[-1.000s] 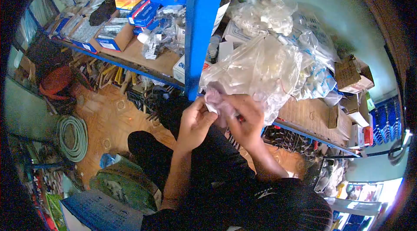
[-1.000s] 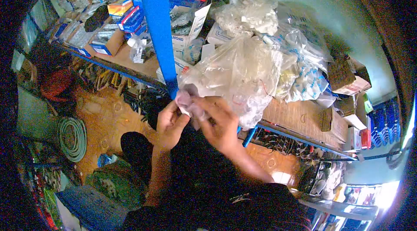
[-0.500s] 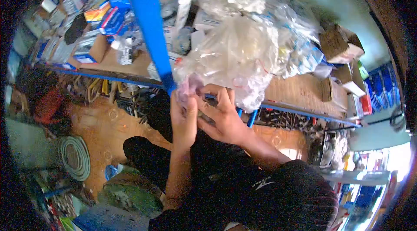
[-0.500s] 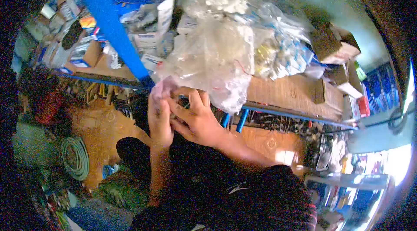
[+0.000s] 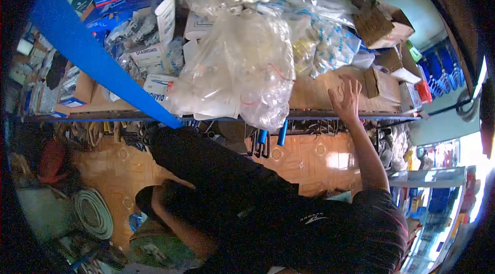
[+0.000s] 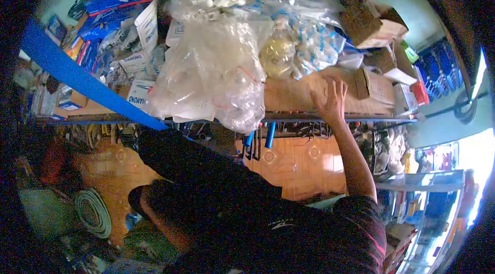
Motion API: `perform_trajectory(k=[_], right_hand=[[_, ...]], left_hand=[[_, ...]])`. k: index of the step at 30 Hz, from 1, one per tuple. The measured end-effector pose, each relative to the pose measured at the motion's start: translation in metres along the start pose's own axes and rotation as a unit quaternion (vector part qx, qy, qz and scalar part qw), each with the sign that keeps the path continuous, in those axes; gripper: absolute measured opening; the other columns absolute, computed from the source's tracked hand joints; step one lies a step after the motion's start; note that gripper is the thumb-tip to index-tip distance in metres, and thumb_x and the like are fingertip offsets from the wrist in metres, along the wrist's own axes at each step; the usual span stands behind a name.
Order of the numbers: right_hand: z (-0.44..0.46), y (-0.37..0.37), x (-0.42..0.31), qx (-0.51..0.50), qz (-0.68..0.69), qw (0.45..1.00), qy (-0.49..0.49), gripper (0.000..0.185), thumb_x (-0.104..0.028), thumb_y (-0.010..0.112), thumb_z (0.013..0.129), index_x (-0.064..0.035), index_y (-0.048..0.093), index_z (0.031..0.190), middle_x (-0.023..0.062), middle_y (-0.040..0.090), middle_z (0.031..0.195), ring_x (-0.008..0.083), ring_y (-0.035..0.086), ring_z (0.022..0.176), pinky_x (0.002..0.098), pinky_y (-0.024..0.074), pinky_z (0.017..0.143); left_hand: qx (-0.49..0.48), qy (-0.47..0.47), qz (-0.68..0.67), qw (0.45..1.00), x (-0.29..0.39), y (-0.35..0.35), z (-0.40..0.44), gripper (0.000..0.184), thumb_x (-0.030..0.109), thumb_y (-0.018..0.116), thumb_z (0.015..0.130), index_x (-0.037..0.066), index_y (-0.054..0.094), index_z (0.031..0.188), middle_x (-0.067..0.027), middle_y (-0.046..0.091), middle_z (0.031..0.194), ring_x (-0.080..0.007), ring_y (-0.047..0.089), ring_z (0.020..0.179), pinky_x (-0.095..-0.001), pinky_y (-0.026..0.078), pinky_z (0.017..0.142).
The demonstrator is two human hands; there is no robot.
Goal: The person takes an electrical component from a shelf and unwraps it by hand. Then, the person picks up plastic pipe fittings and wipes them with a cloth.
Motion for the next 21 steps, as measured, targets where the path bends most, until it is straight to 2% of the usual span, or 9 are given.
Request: perform_trajectory(k=[1, 2, 5, 7, 9, 11, 21], right_hand=[[0.006, 0.005, -0.003, -0.032, 0.008, 0.999, -0.019, 0.056, -0.026, 0.069, 0.087, -0.0039, 0.051, 0.135, 0.0201, 0.052, 0.133, 0.0404, 0.046, 0.124, 0.0522, 0.0326, 0.108], [0.009, 0.008, -0.007, -0.102, 0.019, 0.994, -0.021, 0.064, -0.03, 0.065, 0.093, -0.0032, 0.041, 0.147, 0.0228, 0.044, 0.146, 0.0421, 0.041, 0.135, 0.0505, 0.0296, 0.114], [0.006, 0.028, -0.001, -0.156, 0.08, 0.984, -0.019, 0.075, -0.032, 0.064, 0.096, -0.0007, 0.03, 0.155, 0.024, 0.035, 0.156, 0.0416, 0.032, 0.145, 0.0495, 0.0238, 0.12], [0.002, 0.042, 0.018, -0.198, 0.096, 0.975, -0.034, 0.081, -0.033, 0.062, 0.098, 0.0025, 0.021, 0.158, 0.0245, 0.026, 0.162, 0.0408, 0.025, 0.15, 0.0486, 0.0189, 0.123], [-0.002, 0.05, 0.027, -0.233, 0.075, 0.969, -0.011, 0.084, -0.04, 0.058, 0.098, 0.0019, 0.018, 0.159, 0.0276, 0.024, 0.162, 0.0431, 0.022, 0.15, 0.0467, 0.0204, 0.123], [-0.014, 0.068, 0.057, -0.249, 0.065, 0.965, -0.048, 0.088, -0.046, 0.054, 0.099, 0.0001, 0.012, 0.16, 0.0274, 0.017, 0.164, 0.0432, 0.02, 0.151, 0.0488, 0.0189, 0.123], [0.004, 0.056, 0.047, -0.302, -0.019, 0.953, -0.029, 0.083, -0.041, 0.052, 0.103, 0.0025, 0.011, 0.16, 0.0289, 0.012, 0.165, 0.0422, 0.016, 0.153, 0.0483, 0.0152, 0.124]], left_hand=[[0.011, -0.006, 0.01, 1.0, -0.004, 0.005, -0.002, 0.024, 0.02, 0.068, 0.092, 0.005, 0.058, 0.107, -0.0022, 0.063, 0.099, -0.0124, 0.057, 0.089, -0.0317, 0.049, 0.076], [0.02, -0.011, 0.018, 1.0, -0.008, 0.009, -0.003, 0.024, 0.02, 0.068, 0.092, 0.005, 0.058, 0.107, -0.0023, 0.063, 0.099, -0.0125, 0.057, 0.088, -0.0318, 0.049, 0.076], [0.038, -0.019, 0.029, 0.999, -0.009, 0.015, -0.001, 0.023, 0.021, 0.067, 0.092, 0.005, 0.058, 0.107, -0.0025, 0.063, 0.099, -0.0129, 0.057, 0.088, -0.0322, 0.049, 0.076], [0.044, -0.024, 0.032, 0.998, -0.007, 0.016, 0.003, 0.023, 0.021, 0.066, 0.093, 0.005, 0.058, 0.108, -0.0026, 0.063, 0.099, -0.0132, 0.057, 0.088, -0.0324, 0.049, 0.076], [0.05, -0.029, 0.03, 0.998, -0.005, 0.017, 0.009, 0.023, 0.021, 0.066, 0.093, 0.005, 0.058, 0.108, -0.0027, 0.063, 0.098, -0.0135, 0.057, 0.087, -0.0327, 0.049, 0.075], [0.045, -0.029, 0.028, 0.998, -0.002, 0.02, 0.019, 0.023, 0.022, 0.065, 0.094, 0.005, 0.058, 0.108, -0.0028, 0.063, 0.098, -0.0138, 0.057, 0.087, -0.0329, 0.049, 0.075], [0.022, -0.054, 0.012, 0.998, 0.017, 0.032, 0.043, 0.022, 0.023, 0.063, 0.096, 0.005, 0.058, 0.108, -0.0035, 0.062, 0.097, -0.0152, 0.056, 0.085, -0.0341, 0.049, 0.074]])
Point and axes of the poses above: each hand's wrist, its own z-axis towards the middle knuckle, its own y-axis out of the palm, x = y × z, the point moved 3 cm from there along z, towards the middle knuckle
